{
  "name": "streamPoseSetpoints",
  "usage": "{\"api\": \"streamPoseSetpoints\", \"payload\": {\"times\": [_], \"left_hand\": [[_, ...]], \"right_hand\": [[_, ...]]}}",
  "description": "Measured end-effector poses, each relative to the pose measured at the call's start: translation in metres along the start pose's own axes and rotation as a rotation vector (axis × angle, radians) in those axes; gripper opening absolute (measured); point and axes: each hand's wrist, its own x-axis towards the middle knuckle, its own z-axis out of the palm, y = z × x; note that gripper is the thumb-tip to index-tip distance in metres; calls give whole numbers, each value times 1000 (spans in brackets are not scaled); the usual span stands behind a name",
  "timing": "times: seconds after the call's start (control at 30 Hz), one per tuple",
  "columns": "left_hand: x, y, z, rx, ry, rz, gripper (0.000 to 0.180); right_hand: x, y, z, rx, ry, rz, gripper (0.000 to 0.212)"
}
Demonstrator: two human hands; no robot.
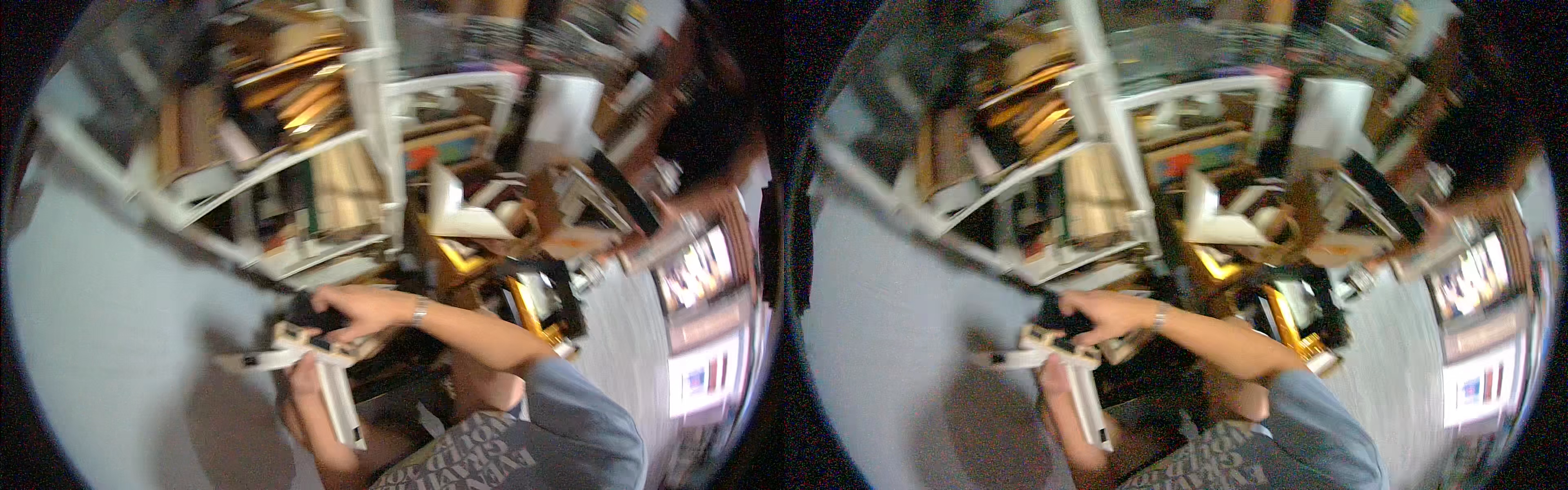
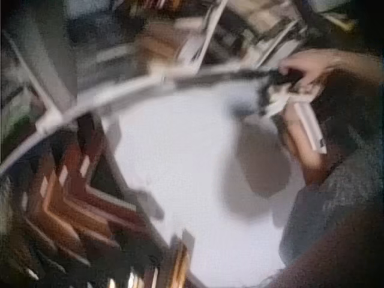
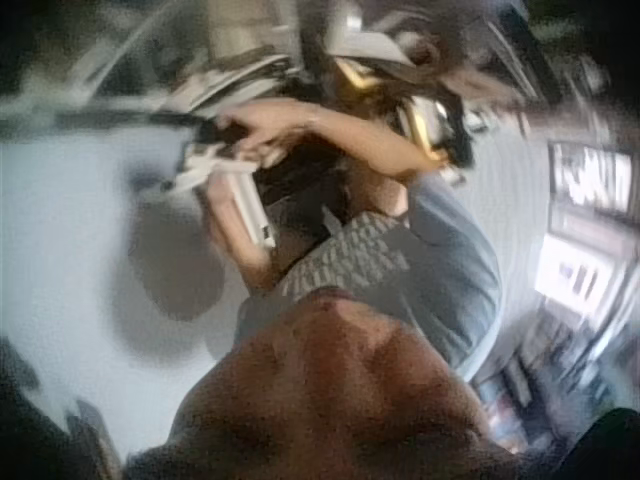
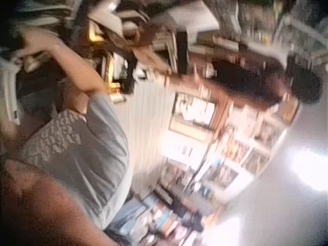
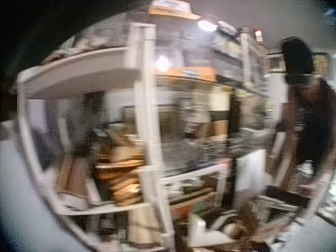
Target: The person measures a green canvas painting with a tape measure and compares it to various picture frame pieces. They sort through a pile of frames on the floor, select a matching frame, and assemble it around the canvas. The person uses a tape measure to verify dimensions and a smartphone to check a reference image.
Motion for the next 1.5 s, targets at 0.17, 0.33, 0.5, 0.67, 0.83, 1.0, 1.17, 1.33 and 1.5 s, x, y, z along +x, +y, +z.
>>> {"api": "streamPoseSetpoints", "payload": {"times": [0.17,0.33,0.5,0.67,0.83,1.0,1.17,1.33,1.5], "left_hand": [[5,1,-8,-14,-10,-78,62],[7,-5,10,30,7,-54,60],[2,-8,-46,528,54,-89,50],[3,7,7,-133,19,-148,51],[8,9,-39,-266,-349,-183,56],[6,10,-21,-75,-44,-223,53],[13,6,5,-89,-98,-164,51],[16,3,2,-122,-23,-122,49],[17,6,12,-279,6,-171,45]], "right_hand": [[-4,-6,-9,36,30,-36,50],[-19,-4,-17,22,49,-38,48],[-10,1,-11,13,81,-109,49],[-17,-8,-19,-2,59,-16,50],[-18,-18,-9,33,151,47,50],[-25,-18,-7,48,166,150,50],[-28,-15,-13,56,189,151,48],[-22,-11,7,-3,316,178,48],[-22,-6,16,15,398,134,52]]}}
